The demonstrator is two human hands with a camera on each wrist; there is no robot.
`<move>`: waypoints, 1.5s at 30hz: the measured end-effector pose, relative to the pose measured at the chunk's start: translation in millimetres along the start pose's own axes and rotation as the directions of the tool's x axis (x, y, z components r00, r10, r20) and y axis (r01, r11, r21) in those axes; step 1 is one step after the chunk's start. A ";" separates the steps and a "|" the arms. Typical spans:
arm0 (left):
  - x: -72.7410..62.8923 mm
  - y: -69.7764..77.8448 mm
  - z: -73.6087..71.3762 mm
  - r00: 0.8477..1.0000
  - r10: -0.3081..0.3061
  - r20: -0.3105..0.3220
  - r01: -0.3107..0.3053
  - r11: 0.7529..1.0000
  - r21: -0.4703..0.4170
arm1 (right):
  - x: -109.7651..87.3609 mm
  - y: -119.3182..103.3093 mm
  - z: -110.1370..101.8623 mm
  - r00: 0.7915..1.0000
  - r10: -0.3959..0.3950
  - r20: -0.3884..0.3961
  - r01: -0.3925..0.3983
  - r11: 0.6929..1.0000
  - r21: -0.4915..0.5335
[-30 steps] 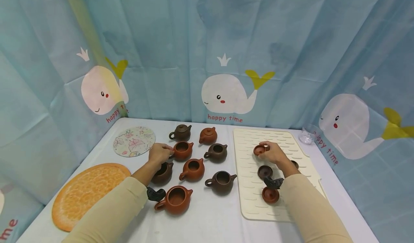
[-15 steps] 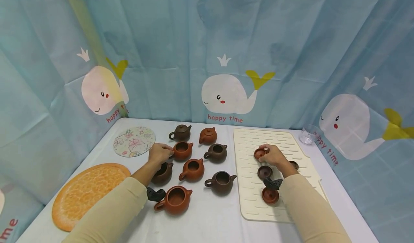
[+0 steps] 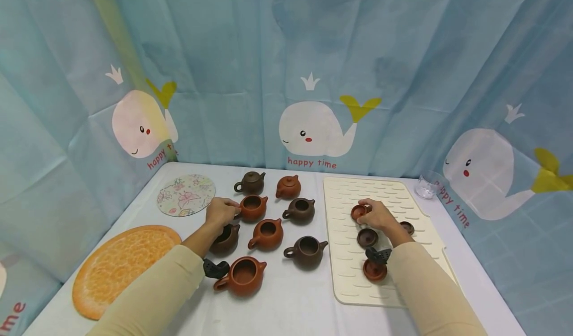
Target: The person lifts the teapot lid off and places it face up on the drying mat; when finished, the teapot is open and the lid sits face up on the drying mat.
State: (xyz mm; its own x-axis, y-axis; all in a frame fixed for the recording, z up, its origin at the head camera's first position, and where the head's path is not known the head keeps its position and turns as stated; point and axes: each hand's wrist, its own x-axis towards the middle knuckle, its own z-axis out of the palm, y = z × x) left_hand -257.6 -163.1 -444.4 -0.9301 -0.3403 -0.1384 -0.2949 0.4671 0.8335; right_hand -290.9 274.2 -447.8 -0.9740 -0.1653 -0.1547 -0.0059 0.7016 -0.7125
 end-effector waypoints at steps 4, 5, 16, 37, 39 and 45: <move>1.9 0.8 0.1 1.000 0.004 -0.007 -0.004 1.000 0.000 | -0.9 -2.0 -4.5 1.000 0.009 0.016 -0.009 1.000 0.016; 2.6 1.0 0.0 1.000 0.006 -0.009 -0.006 1.000 -0.002 | -1.1 -2.5 -5.9 1.000 0.010 0.018 -0.010 1.000 0.023; 5.1 4.1 -4.9 1.000 -0.025 0.012 0.026 0.998 -0.051 | -13.0 -1.6 -22.4 0.997 0.010 -0.079 0.001 0.991 0.137; 1.8 59.6 7.5 0.996 -0.006 0.085 0.039 0.919 -0.392 | -41.3 -50.7 -34.6 0.977 -0.135 -0.163 0.154 0.982 0.113; 3.9 61.3 13.7 0.997 -0.002 0.073 0.029 0.928 -0.371 | -39.9 -58.8 -31.8 0.977 -0.141 -0.159 0.159 0.982 0.107; 10.1 66.5 27.2 1.000 0.025 0.017 -0.020 0.965 -0.263 | -31.4 -80.9 -20.2 0.971 -0.182 -0.154 0.200 0.973 0.112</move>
State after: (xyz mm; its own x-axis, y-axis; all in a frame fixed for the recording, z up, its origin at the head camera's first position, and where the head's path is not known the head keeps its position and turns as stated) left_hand -292.6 -113.3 -405.0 -0.9408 -0.3148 -0.1260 -0.2081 0.2429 0.9475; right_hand -264.4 236.6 -371.5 -0.9798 -0.1815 0.0843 -0.1749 0.5725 -0.8010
